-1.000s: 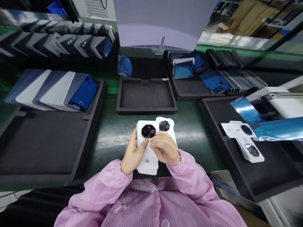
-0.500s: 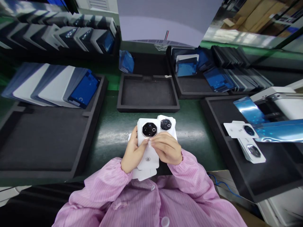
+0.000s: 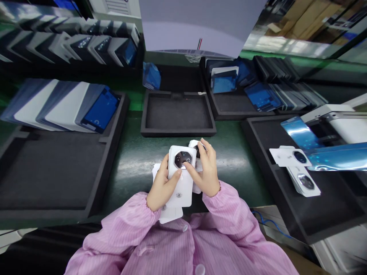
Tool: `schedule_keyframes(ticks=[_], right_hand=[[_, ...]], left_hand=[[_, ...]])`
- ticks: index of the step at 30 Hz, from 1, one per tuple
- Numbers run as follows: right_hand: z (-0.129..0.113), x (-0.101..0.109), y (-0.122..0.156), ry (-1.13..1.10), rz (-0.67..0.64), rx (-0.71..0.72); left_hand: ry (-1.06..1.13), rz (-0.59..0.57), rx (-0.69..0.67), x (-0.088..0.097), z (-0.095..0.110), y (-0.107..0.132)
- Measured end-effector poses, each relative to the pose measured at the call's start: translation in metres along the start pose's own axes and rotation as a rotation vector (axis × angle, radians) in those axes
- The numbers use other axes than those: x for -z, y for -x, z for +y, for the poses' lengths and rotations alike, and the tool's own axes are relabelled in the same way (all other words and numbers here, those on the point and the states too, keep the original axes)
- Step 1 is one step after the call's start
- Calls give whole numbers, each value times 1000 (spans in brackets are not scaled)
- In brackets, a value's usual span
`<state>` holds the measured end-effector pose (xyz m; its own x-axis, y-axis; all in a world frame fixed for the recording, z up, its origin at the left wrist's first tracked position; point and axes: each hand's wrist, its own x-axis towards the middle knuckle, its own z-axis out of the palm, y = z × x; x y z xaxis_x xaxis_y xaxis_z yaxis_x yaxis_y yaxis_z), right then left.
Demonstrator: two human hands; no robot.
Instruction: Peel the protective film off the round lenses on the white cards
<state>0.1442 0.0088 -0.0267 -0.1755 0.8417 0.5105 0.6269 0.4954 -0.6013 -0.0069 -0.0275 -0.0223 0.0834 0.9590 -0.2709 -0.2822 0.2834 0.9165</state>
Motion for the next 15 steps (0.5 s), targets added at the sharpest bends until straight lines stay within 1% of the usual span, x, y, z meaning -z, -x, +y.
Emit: schedule_keyframes(ticks=[3, 4, 5, 6, 9, 10, 11, 12, 13, 15], right_hand=[[1, 3, -2, -112, -68, -104], [3, 5, -3, -161, -62, -148], [6, 7, -4, -216, -21, -196], [10, 11, -5, -271, 61, -248], [30, 27, -9, -408, 435, -379], [38, 32, -10, -432, 534, -408], [46, 38, -10, -443, 579, -432], [52, 42, -11, -448, 560, -458], [57, 44, -10, -447, 488, -486], [61, 42, -9, -376, 271, -529]], left_hand=[[6, -24, 7, 0, 0, 0], [7, -29, 2, 0, 0, 0], [17, -31, -4, 1, 0, -1], [37, -28, -8, 1, -1, -1], [144, 6, 14, 4, -2, -3], [175, 28, 25, 5, -2, -3], [199, 54, 32, 5, -2, -4], [219, 79, 35, 6, -1, -4], [234, 101, 33, 6, 0, -5], [245, 122, 27, 6, 2, -5]])
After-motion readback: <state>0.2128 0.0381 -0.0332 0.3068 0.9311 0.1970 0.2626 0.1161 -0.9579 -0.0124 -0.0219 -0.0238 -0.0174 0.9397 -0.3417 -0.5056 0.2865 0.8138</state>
